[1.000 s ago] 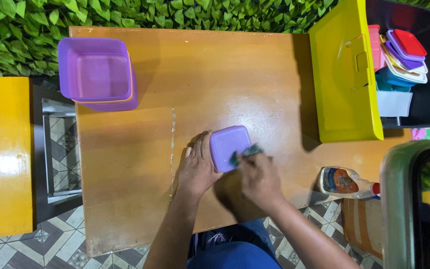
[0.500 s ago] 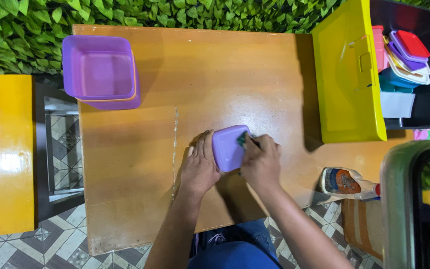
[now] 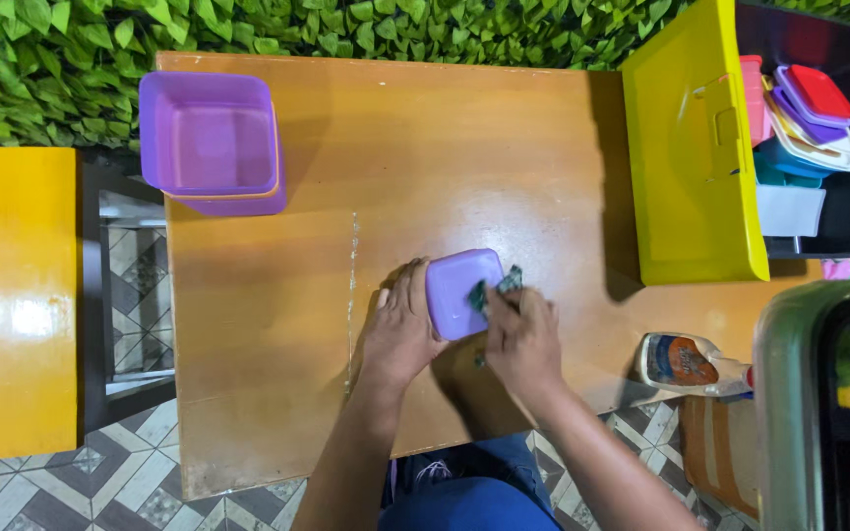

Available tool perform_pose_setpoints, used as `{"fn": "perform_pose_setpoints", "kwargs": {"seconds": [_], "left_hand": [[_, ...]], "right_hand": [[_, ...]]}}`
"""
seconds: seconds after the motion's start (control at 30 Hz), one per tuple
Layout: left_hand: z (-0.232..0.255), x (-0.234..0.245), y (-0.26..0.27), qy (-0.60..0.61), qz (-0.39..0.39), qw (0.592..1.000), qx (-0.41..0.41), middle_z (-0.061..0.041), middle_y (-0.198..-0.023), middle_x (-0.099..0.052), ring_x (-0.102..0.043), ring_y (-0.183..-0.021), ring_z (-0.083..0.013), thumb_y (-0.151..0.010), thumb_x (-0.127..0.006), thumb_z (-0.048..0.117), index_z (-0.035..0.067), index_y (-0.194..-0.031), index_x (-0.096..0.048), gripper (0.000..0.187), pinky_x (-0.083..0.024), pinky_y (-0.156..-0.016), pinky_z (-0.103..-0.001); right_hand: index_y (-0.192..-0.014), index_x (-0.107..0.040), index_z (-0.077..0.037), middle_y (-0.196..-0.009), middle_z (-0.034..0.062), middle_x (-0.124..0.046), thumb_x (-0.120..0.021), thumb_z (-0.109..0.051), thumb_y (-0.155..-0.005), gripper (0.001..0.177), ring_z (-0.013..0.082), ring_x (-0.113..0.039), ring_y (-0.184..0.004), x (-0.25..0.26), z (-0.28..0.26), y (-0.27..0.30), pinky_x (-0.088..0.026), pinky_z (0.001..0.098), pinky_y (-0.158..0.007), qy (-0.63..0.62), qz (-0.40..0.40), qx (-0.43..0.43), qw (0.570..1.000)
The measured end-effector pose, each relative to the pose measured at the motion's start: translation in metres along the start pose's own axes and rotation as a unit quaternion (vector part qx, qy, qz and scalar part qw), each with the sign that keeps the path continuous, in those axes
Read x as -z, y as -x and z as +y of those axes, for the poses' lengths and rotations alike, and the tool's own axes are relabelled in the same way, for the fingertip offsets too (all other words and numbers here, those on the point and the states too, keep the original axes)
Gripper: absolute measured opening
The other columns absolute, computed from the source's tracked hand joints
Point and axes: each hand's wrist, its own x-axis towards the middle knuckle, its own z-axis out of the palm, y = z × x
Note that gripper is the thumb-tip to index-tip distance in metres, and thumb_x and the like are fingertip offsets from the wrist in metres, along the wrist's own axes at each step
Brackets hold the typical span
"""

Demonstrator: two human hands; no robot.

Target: The person wipes the exterior and interior of a purple plastic container with a green cloth, then stacks it with other containers. They retrieve a stack of colorful containers, separate a red lid, and wipe it thoroughly with the cloth. The person also moves a spray bottle and cleaning supplies on the table.

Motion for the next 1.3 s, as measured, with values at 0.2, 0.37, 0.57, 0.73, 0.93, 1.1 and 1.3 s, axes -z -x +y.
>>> {"fn": "perform_pose_setpoints", "kwargs": {"seconds": [0.2,0.37,0.57,0.73,0.93,1.1,1.3], "left_hand": [[0.004,0.005,-0.004,0.001,-0.113,0.991,0.077,-0.021,-0.149,-0.043,-0.043,-0.139,-0.0341,-0.065,-0.089,0.048,0.005,-0.155,-0.020,0.121,-0.031,-0.116,-0.050],[0.007,0.004,-0.003,-0.027,-0.038,0.999,0.013,-0.023,-0.150,-0.044,-0.045,-0.140,-0.0346,-0.065,-0.088,0.053,0.003,-0.154,-0.021,0.122,-0.035,-0.114,-0.050],[0.008,0.018,-0.004,0.012,-0.061,0.998,0.016,-0.022,-0.149,-0.043,-0.044,-0.139,-0.0349,-0.057,-0.091,0.060,0.004,-0.150,-0.026,0.126,-0.034,-0.111,-0.052],[0.026,0.035,-0.002,0.013,-0.068,0.998,0.007,-0.022,-0.146,-0.047,-0.045,-0.138,-0.0389,-0.057,-0.092,0.058,0.004,-0.149,-0.030,0.124,-0.035,-0.111,-0.052],[0.056,0.051,0.000,0.121,-0.044,0.990,0.054,-0.027,-0.137,-0.052,-0.051,-0.127,-0.0440,-0.064,-0.091,0.052,0.002,-0.151,-0.031,0.117,-0.044,-0.105,-0.054],[0.061,0.062,-0.020,0.318,-0.186,0.905,0.213,-0.020,-0.115,-0.074,-0.077,-0.105,-0.0333,-0.078,-0.070,0.055,0.002,-0.128,-0.061,0.074,-0.058,-0.097,-0.044],[0.060,0.056,-0.023,0.124,-0.318,0.875,0.342,-0.035,-0.121,-0.072,-0.066,-0.116,-0.0374,-0.098,-0.036,0.074,-0.004,-0.113,-0.078,0.090,-0.048,-0.106,-0.044]], "right_hand": [[-0.117,-0.077,-0.006,-0.093,0.0104,-0.061,-0.068,-0.002,-0.085,0.033,0.0278,-0.062,-0.092,-0.027,0.032,-0.043,-0.044,0.0424,-0.083,0.018,0.006,-0.016,1.000],[-0.118,-0.076,-0.005,-0.096,0.0108,-0.064,-0.066,-0.007,-0.091,0.028,0.0303,-0.059,-0.088,-0.016,0.037,-0.022,-0.048,0.0405,-0.081,-0.036,-0.006,-0.079,0.996],[-0.116,-0.071,0.002,-0.089,0.0143,-0.059,-0.053,-0.009,-0.104,0.025,0.0252,-0.059,-0.083,-0.008,0.040,0.024,-0.049,0.0347,-0.079,-0.183,-0.044,-0.189,0.964],[-0.112,-0.072,0.005,-0.091,0.0130,-0.058,-0.053,-0.008,-0.105,0.024,0.0223,-0.056,-0.085,-0.006,0.050,0.049,-0.048,0.0334,-0.078,-0.272,-0.057,-0.227,0.933],[-0.122,-0.066,0.007,-0.104,0.0106,-0.059,-0.059,-0.006,-0.095,0.031,0.0208,-0.058,-0.096,0.024,0.044,0.044,-0.048,0.0310,-0.087,-0.327,-0.047,-0.176,0.927],[-0.117,-0.067,0.006,-0.104,0.0148,-0.062,-0.069,-0.010,-0.086,0.035,0.0280,-0.064,-0.096,0.038,0.029,0.017,-0.051,0.0363,-0.086,-0.222,-0.017,-0.123,0.967],[-0.088,-0.070,0.002,-0.090,0.0178,-0.071,-0.067,-0.013,-0.091,0.015,0.0381,-0.068,-0.085,0.028,0.026,-0.010,-0.053,0.0447,-0.079,-0.094,-0.047,-0.168,0.980]]}}
